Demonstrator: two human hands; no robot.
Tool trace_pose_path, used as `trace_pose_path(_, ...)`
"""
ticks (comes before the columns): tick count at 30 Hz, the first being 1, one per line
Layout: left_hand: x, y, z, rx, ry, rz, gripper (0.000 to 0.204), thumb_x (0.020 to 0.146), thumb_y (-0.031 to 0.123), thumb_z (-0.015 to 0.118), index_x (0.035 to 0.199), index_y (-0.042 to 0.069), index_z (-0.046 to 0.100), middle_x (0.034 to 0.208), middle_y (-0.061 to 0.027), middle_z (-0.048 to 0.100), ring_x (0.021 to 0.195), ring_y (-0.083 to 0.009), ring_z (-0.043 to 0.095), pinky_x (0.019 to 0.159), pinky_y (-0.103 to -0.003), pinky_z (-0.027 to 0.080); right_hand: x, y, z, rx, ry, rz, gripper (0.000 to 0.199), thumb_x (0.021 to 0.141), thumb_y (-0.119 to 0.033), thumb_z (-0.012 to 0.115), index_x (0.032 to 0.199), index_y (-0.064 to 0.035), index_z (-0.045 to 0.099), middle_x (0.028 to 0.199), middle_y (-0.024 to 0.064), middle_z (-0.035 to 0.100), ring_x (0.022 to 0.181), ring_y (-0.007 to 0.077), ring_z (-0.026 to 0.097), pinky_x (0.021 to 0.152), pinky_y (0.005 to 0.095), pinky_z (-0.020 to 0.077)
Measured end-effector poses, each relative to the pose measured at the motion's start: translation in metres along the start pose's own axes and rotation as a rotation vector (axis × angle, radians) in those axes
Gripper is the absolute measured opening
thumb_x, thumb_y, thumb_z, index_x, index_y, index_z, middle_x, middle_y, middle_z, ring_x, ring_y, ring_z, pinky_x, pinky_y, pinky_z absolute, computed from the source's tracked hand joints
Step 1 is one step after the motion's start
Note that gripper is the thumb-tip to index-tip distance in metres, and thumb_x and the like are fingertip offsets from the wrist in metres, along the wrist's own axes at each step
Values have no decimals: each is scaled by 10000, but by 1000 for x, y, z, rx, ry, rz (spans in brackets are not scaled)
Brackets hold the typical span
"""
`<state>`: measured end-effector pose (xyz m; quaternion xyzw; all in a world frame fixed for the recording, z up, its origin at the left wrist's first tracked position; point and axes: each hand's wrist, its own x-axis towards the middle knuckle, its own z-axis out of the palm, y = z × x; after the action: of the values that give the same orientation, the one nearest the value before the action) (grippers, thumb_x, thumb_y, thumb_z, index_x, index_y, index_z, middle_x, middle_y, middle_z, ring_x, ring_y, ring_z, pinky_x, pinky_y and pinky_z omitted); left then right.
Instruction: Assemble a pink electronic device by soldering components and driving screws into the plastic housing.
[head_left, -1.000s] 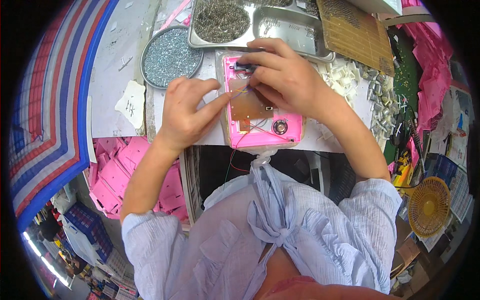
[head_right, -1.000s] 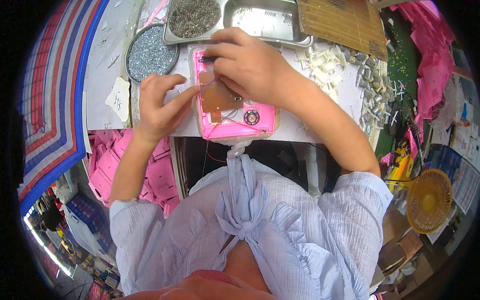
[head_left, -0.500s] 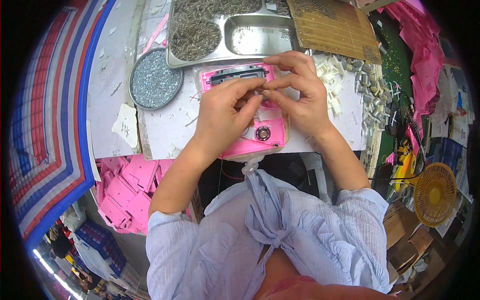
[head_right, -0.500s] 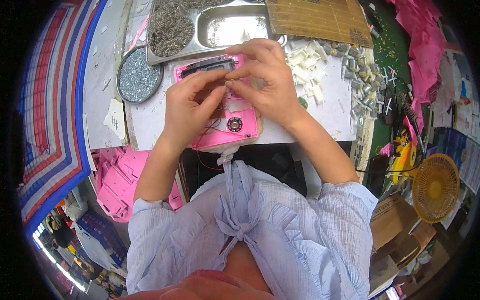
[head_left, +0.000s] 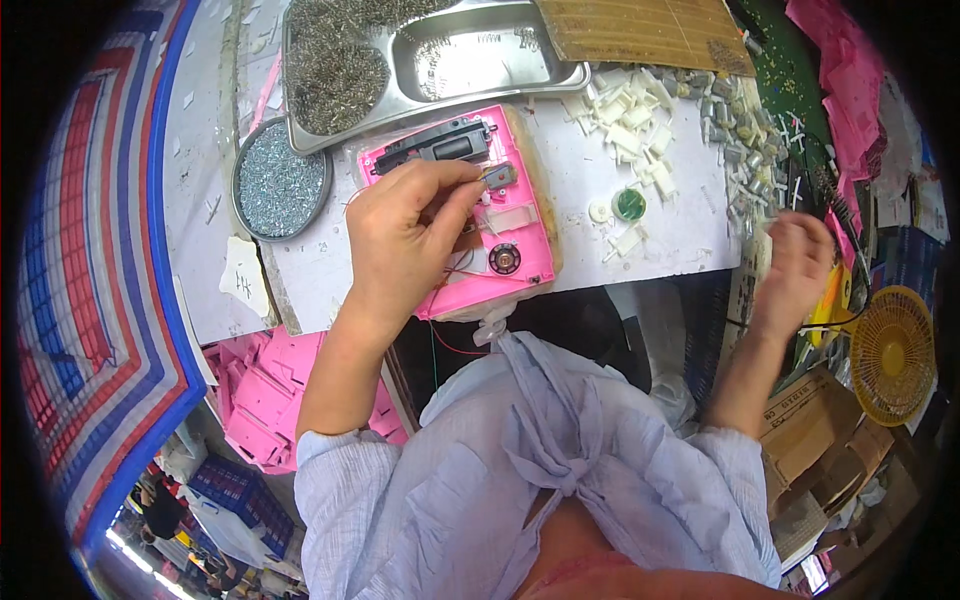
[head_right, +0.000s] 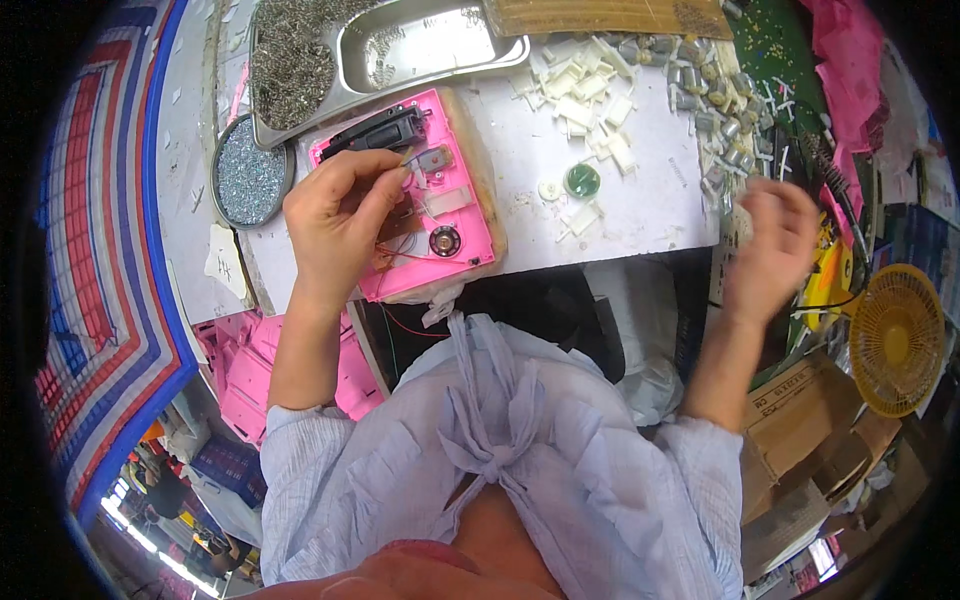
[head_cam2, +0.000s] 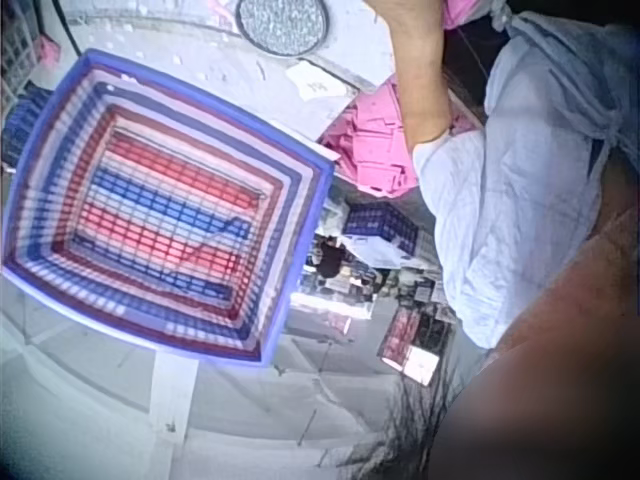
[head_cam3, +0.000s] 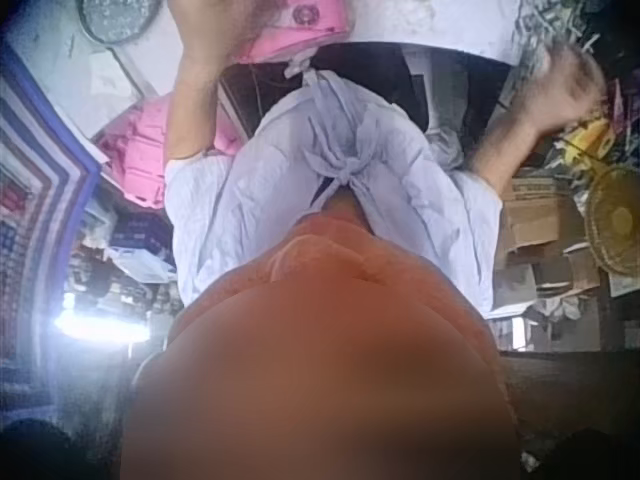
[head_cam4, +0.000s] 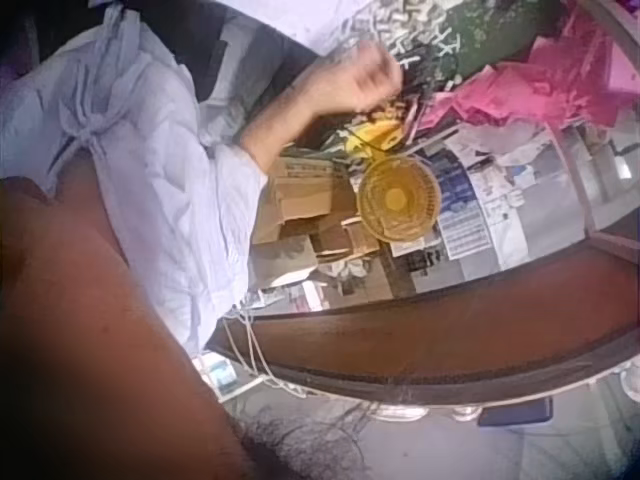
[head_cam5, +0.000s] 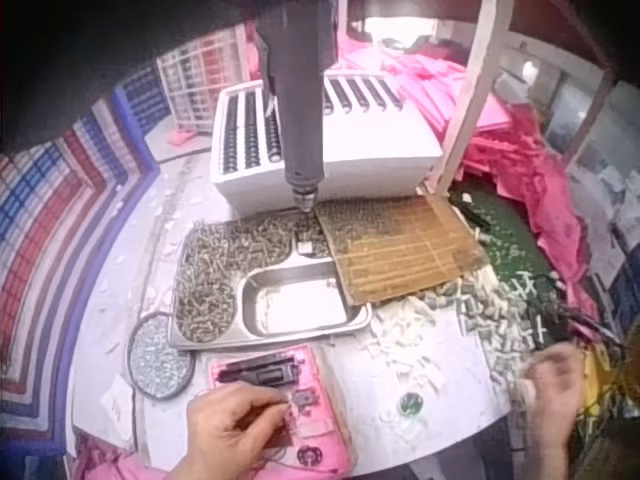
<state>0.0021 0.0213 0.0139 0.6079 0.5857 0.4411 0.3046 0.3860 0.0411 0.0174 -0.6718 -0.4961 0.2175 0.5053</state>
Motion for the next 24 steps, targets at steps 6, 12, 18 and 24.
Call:
trace_pose_path(6,3,-2,2,95,76,175,67,850,2,746,906,-2,710,760,-62,656,571,-103,590,503,-242,455,73,94,-147,684,197,181,246,1024,-232,618,1122,-8,603,966,105,625,756,170,495,665,327,425)
trace_pose_path(12,6,-11,-3,253,67,354,91,808,13,747,880,26,692,915,-84,718,774,-219,607,712,-336,487,95,66,-132,392,236,167,452,1088,-361,437,1304,15,564,926,117,612,764,185,530,700,332,470)
trace_pose_path(18,1,-17,8,512,-104,486,266,734,93,783,979,110,681,1062,24,733,933,-228,595,860,-384,412,63,103,-221,383,423,174,306,1039,-279,538,1147,7,563,909,119,604,809,240,595,794,360,509)
trace_pose_path(24,-1,-14,8,467,-34,416,212,734,87,781,922,117,688,973,13,710,891,-220,585,846,-362,389,21,76,-221,1272,-67,224,276,933,-195,615,1052,30,509,777,37,410,767,225,437,728,338,453)
